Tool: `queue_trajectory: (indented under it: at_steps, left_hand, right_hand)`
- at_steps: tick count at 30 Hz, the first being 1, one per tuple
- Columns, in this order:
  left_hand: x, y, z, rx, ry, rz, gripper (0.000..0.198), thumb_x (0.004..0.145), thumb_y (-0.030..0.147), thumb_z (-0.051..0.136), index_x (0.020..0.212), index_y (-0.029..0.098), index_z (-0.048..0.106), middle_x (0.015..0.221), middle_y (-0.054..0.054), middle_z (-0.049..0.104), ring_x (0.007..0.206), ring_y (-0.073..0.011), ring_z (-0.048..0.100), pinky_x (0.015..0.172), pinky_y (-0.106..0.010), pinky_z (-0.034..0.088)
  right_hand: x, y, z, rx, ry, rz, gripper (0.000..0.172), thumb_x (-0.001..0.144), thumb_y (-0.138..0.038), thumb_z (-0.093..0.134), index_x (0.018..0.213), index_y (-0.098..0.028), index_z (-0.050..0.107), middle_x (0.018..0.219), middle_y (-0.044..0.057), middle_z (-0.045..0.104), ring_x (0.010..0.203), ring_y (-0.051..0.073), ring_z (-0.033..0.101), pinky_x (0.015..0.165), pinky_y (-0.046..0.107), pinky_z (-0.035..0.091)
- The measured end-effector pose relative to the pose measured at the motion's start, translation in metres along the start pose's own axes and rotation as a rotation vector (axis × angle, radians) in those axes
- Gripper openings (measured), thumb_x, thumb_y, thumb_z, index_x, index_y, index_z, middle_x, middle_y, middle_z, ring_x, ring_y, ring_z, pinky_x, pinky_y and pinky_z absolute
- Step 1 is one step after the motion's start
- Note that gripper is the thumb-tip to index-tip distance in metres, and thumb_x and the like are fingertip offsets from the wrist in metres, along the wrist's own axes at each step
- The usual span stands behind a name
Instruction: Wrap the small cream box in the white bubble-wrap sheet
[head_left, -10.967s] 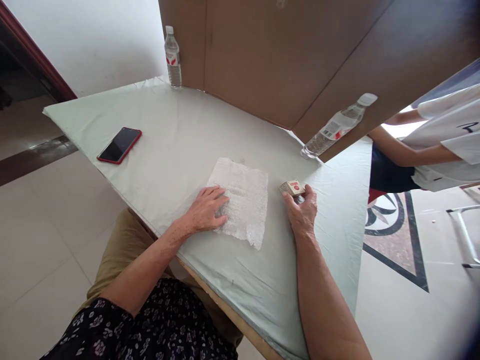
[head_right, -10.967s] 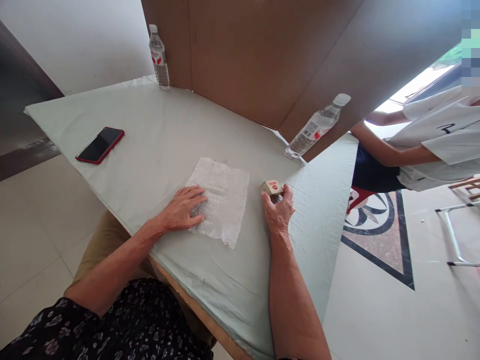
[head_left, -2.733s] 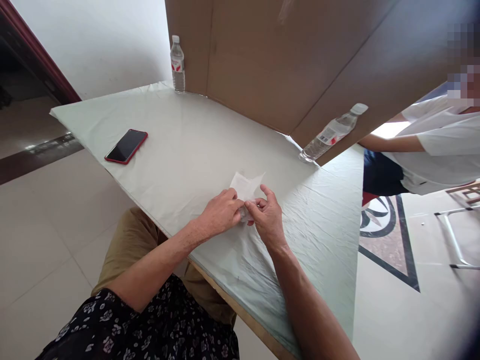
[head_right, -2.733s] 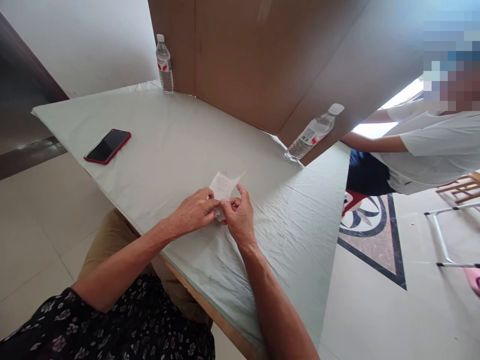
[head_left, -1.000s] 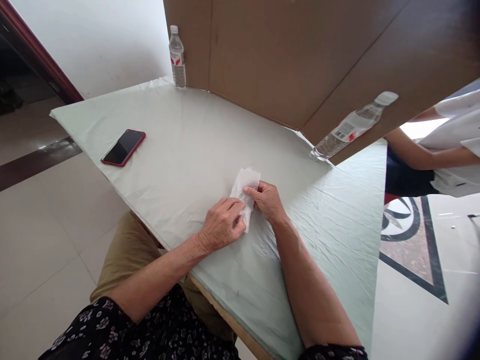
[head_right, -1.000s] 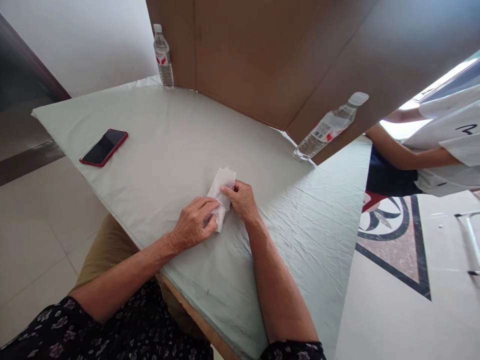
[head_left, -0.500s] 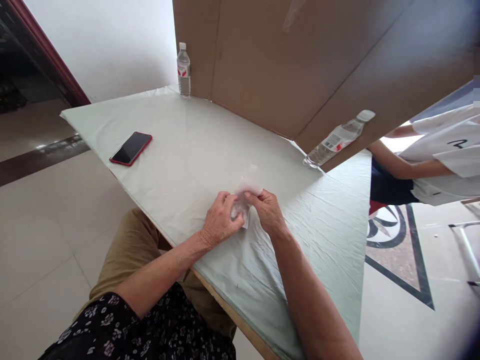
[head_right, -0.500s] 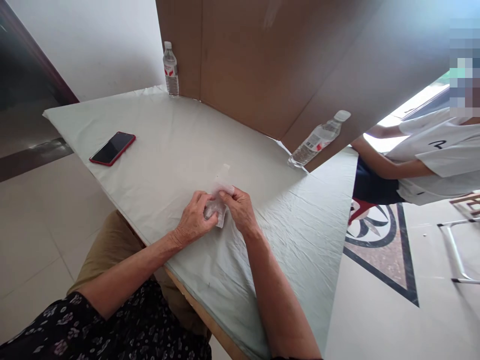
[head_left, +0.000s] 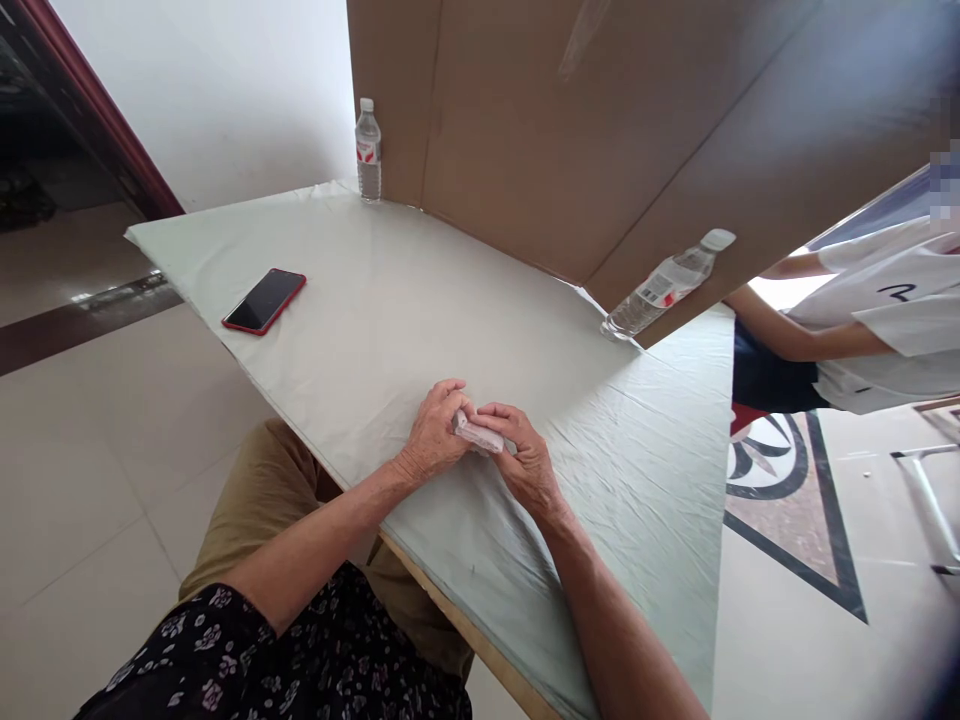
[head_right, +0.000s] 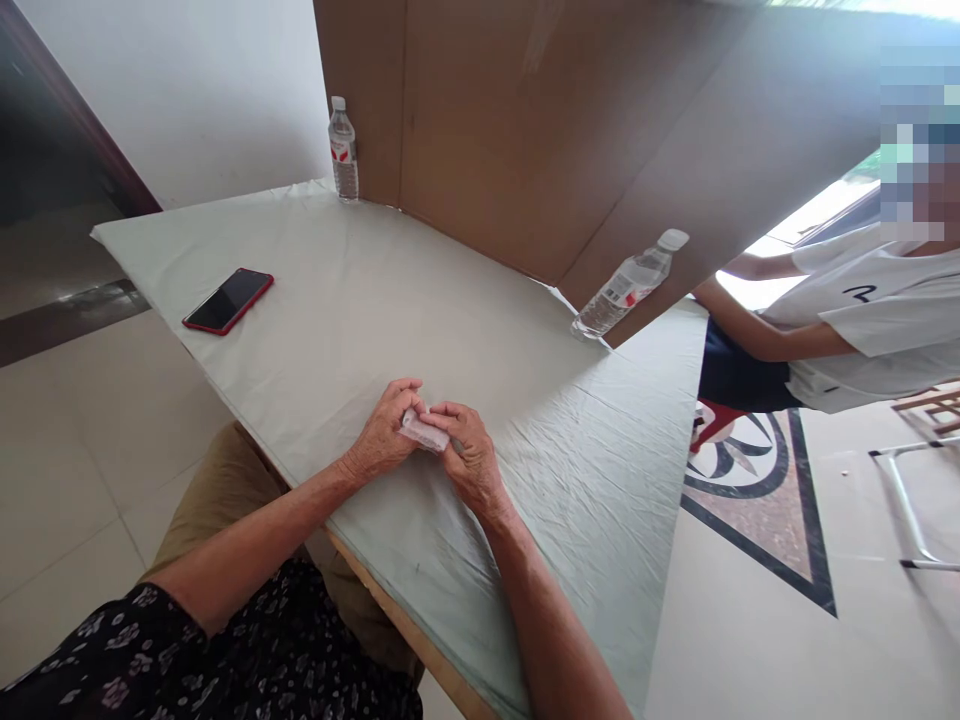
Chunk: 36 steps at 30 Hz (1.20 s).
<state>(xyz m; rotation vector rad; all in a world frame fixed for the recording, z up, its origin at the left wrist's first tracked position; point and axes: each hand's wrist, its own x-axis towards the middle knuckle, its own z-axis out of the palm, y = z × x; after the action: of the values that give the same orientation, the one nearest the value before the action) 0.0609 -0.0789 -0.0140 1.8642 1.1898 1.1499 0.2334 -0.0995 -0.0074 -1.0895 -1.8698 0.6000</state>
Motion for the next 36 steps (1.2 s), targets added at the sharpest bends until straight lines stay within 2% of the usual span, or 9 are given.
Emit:
queue_trajectory:
  at_steps: [8,11,16,19,22,25,28,33,36]
  left_hand:
    - [0.000,-0.004,-0.023,-0.014,-0.187,0.056,0.024,0.076,0.016,0.068,0.098,0.020,0.062,0.125,-0.013,0.065,0.132,-0.0285,0.054,0.106,-0.044,0.047]
    - [-0.005,-0.008,-0.033,0.019,-0.308,0.166,0.045,0.073,0.013,0.066,0.117,0.021,0.060,0.136,-0.014,0.061,0.142,-0.0284,0.045,0.115,-0.046,0.040]
    - [-0.003,-0.008,-0.032,0.048,-0.253,0.133,0.040,0.077,0.011,0.058,0.117,0.020,0.063,0.145,-0.014,0.057,0.137,-0.0264,0.052,0.111,-0.043,0.044]
    - [0.006,0.001,-0.032,-0.019,-0.230,0.033,0.029,0.080,0.019,0.058,0.108,0.020,0.067,0.124,-0.009,0.069,0.105,-0.0206,0.067,0.082,-0.029,0.053]
    - [0.015,0.011,-0.032,0.065,-0.292,-0.113,0.022,0.087,0.035,0.055,0.078,0.018,0.064,0.069,0.001,0.063,0.062,-0.0132,0.054,0.056,-0.024,0.038]
    - [0.018,0.014,-0.027,0.285,-0.258,-0.146,0.029,0.088,0.035,0.052,0.064,0.019,0.053,0.060,0.002,0.050,0.059,-0.0134,0.043,0.057,-0.026,0.031]
    - [0.018,0.011,-0.018,0.343,-0.187,-0.117,0.029,0.088,0.032,0.050,0.061,0.020,0.047,0.061,0.000,0.048,0.067,-0.0167,0.046,0.062,-0.028,0.035]
    - [0.018,0.006,-0.015,0.108,-0.127,-0.155,0.023,0.086,0.032,0.053,0.067,0.018,0.053,0.068,0.001,0.052,0.069,-0.0145,0.047,0.066,-0.027,0.040]
    - [0.016,0.008,-0.023,-0.212,-0.270,-0.233,0.029,0.087,0.042,0.056,0.090,0.015,0.065,0.077,0.000,0.060,0.071,-0.0135,0.052,0.065,-0.025,0.042]
  right_hand:
    - [-0.006,0.001,-0.008,-0.171,-0.116,-0.201,0.051,0.083,-0.022,0.071,0.131,-0.027,0.057,0.131,0.011,0.064,0.127,0.029,0.057,0.107,0.051,0.049]
    - [-0.007,0.002,-0.010,-0.209,-0.172,-0.194,0.049,0.086,-0.012,0.061,0.132,-0.028,0.057,0.134,0.010,0.063,0.132,0.026,0.055,0.110,0.049,0.048]
    - [-0.005,0.002,-0.010,-0.154,-0.098,-0.123,0.045,0.087,-0.010,0.055,0.127,-0.028,0.063,0.132,0.008,0.066,0.129,0.023,0.058,0.110,0.045,0.047]
    - [-0.001,-0.001,-0.011,0.001,-0.057,0.021,0.031,0.089,-0.022,0.060,0.118,-0.026,0.068,0.122,0.007,0.071,0.116,0.023,0.065,0.101,0.041,0.052]
    - [0.004,-0.004,-0.010,0.160,-0.069,0.250,0.025,0.092,-0.038,0.058,0.106,-0.022,0.071,0.092,0.003,0.073,0.083,0.020,0.066,0.075,0.032,0.053]
    - [0.007,-0.004,-0.007,0.186,-0.074,0.384,0.030,0.093,-0.046,0.054,0.094,-0.021,0.071,0.074,0.000,0.065,0.069,0.017,0.057,0.063,0.028,0.045]
    - [0.007,-0.004,-0.006,0.190,-0.075,0.402,0.034,0.093,-0.050,0.052,0.092,-0.021,0.071,0.073,0.000,0.063,0.069,0.017,0.056,0.063,0.028,0.043]
    - [0.002,-0.006,-0.009,0.171,-0.155,0.359,0.052,0.078,-0.054,0.072,0.116,-0.021,0.065,0.098,0.004,0.071,0.086,0.022,0.064,0.074,0.032,0.050]
    - [0.001,-0.005,-0.006,0.168,-0.105,0.388,0.054,0.075,-0.050,0.076,0.119,-0.020,0.064,0.102,0.006,0.073,0.090,0.023,0.065,0.079,0.034,0.051]
